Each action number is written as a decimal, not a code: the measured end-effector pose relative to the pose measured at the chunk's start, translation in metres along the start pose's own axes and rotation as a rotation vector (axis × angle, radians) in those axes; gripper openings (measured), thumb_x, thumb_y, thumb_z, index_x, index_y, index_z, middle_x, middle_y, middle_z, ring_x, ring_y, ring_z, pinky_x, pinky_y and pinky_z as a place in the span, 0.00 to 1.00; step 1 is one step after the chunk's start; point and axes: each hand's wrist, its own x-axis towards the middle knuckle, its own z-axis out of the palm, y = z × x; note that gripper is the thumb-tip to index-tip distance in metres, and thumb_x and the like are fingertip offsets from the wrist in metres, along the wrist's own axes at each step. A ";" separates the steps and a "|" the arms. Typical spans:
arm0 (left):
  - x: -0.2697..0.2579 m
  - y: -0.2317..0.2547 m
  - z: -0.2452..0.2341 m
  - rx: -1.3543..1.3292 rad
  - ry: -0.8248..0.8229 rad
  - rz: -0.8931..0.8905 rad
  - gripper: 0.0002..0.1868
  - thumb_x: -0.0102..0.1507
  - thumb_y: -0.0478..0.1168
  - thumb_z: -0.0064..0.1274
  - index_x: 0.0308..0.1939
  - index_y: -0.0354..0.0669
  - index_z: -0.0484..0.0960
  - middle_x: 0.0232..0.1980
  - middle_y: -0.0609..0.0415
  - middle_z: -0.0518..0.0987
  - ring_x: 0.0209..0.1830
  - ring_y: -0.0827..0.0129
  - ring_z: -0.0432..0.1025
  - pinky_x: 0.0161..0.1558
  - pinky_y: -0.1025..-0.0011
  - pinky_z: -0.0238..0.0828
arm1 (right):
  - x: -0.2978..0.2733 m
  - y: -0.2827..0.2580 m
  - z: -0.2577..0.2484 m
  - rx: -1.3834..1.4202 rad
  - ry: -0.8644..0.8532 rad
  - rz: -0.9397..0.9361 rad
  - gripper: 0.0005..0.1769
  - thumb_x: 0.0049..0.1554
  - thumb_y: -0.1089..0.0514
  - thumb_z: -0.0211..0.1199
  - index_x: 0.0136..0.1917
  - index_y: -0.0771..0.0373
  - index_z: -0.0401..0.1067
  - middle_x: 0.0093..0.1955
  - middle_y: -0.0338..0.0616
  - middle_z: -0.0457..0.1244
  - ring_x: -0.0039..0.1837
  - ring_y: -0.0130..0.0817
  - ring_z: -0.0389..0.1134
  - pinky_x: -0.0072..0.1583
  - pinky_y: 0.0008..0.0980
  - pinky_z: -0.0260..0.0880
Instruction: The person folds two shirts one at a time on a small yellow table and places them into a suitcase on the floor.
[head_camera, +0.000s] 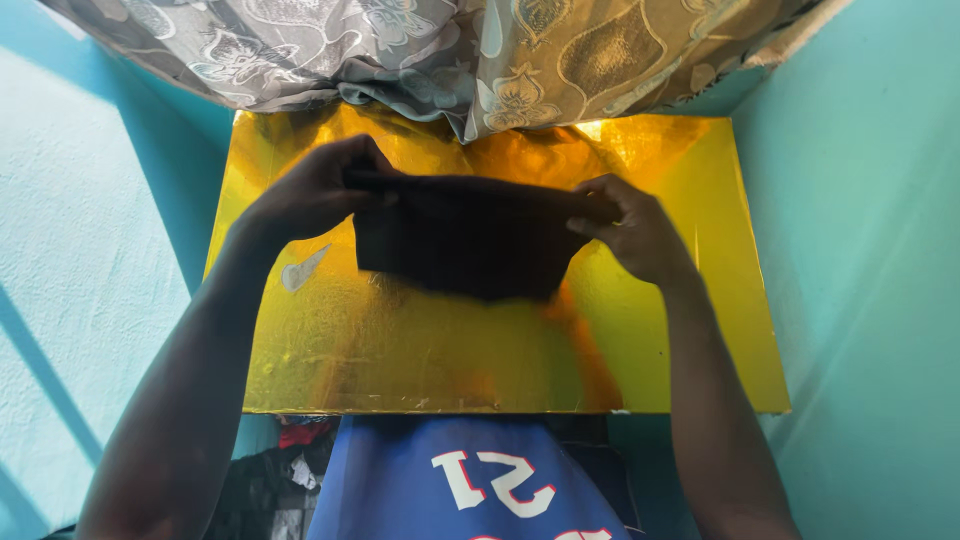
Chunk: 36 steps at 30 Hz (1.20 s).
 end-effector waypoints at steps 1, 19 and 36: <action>-0.011 0.018 0.000 0.008 0.060 0.104 0.10 0.62 0.31 0.60 0.44 0.41 0.77 0.47 0.53 0.82 0.50 0.69 0.77 0.51 0.73 0.75 | 0.000 -0.009 -0.011 0.038 0.018 -0.064 0.24 0.53 0.60 0.72 0.62 0.59 0.71 0.57 0.42 0.71 0.62 0.31 0.72 0.64 0.34 0.71; -0.142 -0.047 0.179 0.415 0.513 -0.073 0.05 0.59 0.33 0.58 0.39 0.44 0.83 0.61 0.53 0.79 0.75 0.57 0.65 0.71 0.56 0.63 | -0.106 0.085 0.079 -0.170 0.170 -0.133 0.22 0.57 0.65 0.55 0.63 0.58 0.76 0.74 0.48 0.63 0.80 0.45 0.59 0.79 0.44 0.59; -0.074 -0.111 0.189 0.831 0.702 -0.274 0.38 0.69 0.58 0.46 0.73 0.30 0.67 0.81 0.37 0.55 0.82 0.49 0.49 0.76 0.50 0.44 | -0.024 0.087 0.162 -0.642 0.307 -0.083 0.31 0.69 0.40 0.48 0.73 0.64 0.67 0.78 0.57 0.57 0.79 0.55 0.54 0.74 0.54 0.54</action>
